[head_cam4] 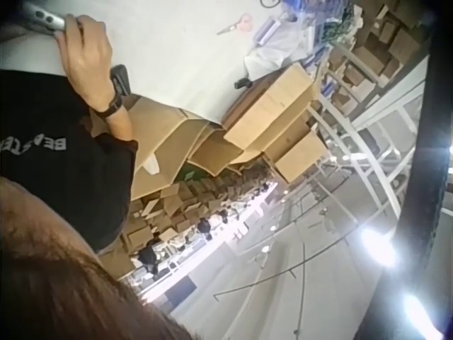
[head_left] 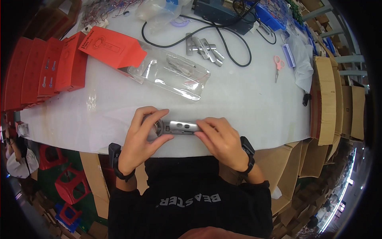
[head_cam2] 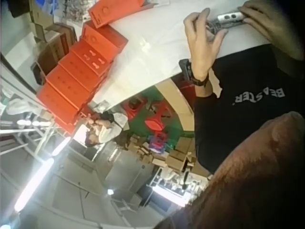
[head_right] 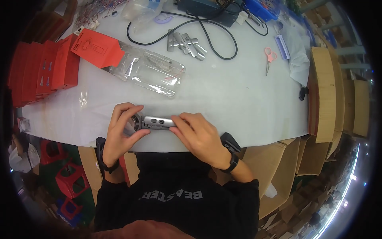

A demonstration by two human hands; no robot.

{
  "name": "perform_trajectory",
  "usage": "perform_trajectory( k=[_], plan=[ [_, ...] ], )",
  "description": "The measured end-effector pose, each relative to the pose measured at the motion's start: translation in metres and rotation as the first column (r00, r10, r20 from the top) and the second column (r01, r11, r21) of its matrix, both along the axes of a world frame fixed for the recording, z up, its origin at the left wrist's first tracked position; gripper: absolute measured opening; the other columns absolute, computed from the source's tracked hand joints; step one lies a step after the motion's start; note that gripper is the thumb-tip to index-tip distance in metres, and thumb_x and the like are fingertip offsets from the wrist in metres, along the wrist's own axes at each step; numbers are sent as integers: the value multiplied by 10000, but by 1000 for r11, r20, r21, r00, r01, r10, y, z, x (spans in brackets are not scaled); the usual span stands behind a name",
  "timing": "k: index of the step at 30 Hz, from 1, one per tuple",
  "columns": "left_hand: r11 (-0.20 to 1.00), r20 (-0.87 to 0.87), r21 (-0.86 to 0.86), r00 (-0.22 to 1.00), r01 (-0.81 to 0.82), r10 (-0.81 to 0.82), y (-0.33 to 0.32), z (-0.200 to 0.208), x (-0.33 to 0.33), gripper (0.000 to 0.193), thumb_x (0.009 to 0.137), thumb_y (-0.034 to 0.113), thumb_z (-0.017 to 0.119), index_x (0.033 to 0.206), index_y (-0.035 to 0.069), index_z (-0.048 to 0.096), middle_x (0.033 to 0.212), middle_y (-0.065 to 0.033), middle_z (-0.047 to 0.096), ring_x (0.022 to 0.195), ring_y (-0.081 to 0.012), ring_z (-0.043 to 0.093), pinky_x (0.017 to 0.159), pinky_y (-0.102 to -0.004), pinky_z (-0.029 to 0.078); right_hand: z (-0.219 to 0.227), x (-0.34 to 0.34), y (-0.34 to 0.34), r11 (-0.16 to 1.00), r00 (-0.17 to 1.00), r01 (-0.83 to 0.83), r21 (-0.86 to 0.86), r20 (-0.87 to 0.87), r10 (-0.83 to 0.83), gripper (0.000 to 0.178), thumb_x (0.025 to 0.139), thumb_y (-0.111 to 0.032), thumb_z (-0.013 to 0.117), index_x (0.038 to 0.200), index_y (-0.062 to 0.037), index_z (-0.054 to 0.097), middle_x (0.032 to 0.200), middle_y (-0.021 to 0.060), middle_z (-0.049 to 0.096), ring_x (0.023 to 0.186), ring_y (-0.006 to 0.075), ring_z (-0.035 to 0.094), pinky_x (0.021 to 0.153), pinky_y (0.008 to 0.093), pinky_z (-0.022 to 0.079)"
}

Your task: The person removes a handheld fan from a plastic bag, wraps it in a white foam sheet, and slides it into a red box. They then insert a small plastic bag into the box, fold the cardboard flaps to close it, and place the box into a larger cardboard container.

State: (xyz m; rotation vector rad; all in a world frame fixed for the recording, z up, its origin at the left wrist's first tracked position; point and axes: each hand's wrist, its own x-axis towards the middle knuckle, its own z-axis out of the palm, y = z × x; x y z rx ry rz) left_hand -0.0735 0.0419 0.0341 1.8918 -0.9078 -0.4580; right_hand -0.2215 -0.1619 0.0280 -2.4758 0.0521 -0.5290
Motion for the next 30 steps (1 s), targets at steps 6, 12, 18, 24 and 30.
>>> perform_trajectory(
  k=[6, 12, 18, 24, 30],
  plan=[
    [981, 314, 16, 931, 192, -187, -4, -16, 7, 539, 682, 87, 900, 1179, 50, 696, 1258, -156, 560, 1127, -338, 581, 925, -403, 504, 24, -48, -42, 930, 931, 364, 45, -11, -364, 267, 873, -52, 783, 1125, 9, 719, 902, 111, 661, 755, 258, 635, 653, 316, 532],
    [986, 318, 135, 939, 93, -132, 19, -26, 8, 670, 657, 40, 897, 1275, 50, 638, 1330, -176, 530, 1149, -364, 572, 907, -393, 513, 50, -108, -132, 727, 732, 656, -202, -65, -679, 205, 953, -78, 709, 1131, 25, 704, 898, 145, 669, 767, 235, 630, 689, 315, 504],
    [975, 311, 136, 927, 174, -208, 18, -31, 11, 746, 655, 24, 893, 1339, 61, 598, 1372, -175, 513, 1180, -362, 566, 921, -395, 514, 117, -201, -304, 263, 324, 909, -323, 153, -934, 357, 1032, -286, 618, 1182, 33, 674, 932, 131, 693, 770, 149, 603, 705, 306, 495],
    [979, 360, 168, 917, 119, -173, 25, -12, 12, 811, 655, 8, 878, 1395, 40, 546, 1434, -181, 503, 1227, -389, 558, 990, -436, 491, 119, -196, -362, 94, 203, 949, -300, 357, -912, 470, 1003, -369, 644, 1304, -9, 651, 980, 181, 741, 868, 275, 707, 795, 370, 537],
    [936, 313, 305, 909, 178, -275, 27, -12, 28, 865, 653, 36, 886, 1432, 33, 511, 1439, -189, 509, 1265, -398, 534, 1057, -438, 457, 72, -72, -238, 762, 759, 647, 3, -92, -644, 316, 1004, -177, 664, 1270, -6, 680, 1017, 87, 734, 871, 141, 688, 778, 293, 549]
  ],
)
